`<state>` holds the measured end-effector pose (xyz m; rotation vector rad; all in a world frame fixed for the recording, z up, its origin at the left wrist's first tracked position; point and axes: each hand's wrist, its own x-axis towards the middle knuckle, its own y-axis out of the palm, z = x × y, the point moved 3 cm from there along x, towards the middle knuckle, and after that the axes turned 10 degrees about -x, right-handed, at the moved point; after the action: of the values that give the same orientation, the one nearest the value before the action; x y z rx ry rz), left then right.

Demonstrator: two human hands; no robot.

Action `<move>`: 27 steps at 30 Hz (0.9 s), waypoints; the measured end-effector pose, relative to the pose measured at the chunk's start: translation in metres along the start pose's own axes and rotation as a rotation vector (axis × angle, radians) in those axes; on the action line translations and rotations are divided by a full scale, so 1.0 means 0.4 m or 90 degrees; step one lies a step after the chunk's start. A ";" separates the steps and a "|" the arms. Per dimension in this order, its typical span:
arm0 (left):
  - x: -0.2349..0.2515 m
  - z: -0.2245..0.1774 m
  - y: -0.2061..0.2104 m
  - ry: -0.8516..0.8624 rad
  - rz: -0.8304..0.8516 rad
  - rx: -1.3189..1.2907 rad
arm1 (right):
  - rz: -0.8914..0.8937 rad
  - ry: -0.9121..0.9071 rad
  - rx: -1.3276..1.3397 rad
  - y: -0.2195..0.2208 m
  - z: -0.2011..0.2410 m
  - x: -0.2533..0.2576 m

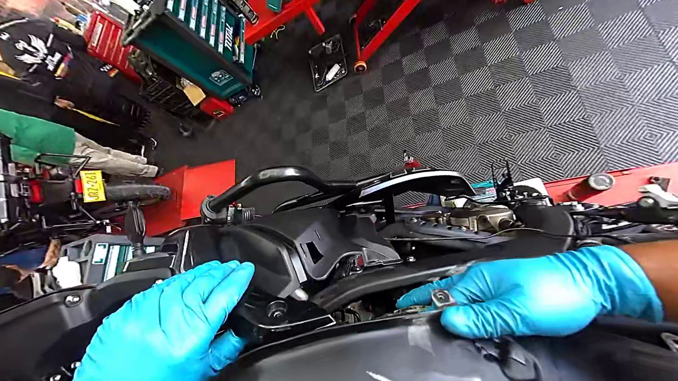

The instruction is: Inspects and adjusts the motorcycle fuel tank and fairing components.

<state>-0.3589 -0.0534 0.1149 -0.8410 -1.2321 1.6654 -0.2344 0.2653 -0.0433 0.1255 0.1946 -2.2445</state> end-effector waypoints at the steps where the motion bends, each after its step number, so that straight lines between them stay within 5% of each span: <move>1: 0.003 0.000 -0.003 -0.002 0.000 -0.001 | 0.010 -0.003 -0.002 -0.001 0.000 0.002; 9: 0.005 0.010 -0.004 0.022 -0.047 -0.013 | 0.003 0.068 0.066 -0.008 -0.010 0.005; 15: -0.010 0.009 0.009 0.002 -0.058 -0.005 | 0.028 0.003 0.060 0.013 -0.002 0.011; 24: -0.020 0.004 0.017 -0.028 -0.061 -0.004 | 0.145 0.090 0.111 -0.002 0.003 0.052; 27: -0.017 0.002 0.016 -0.027 -0.063 -0.010 | 0.129 0.027 0.094 -0.007 -0.004 0.067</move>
<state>-0.3586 -0.0608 0.1090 -0.7458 -1.2965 1.6039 -0.2535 0.2469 -0.0487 0.2601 0.0365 -2.0543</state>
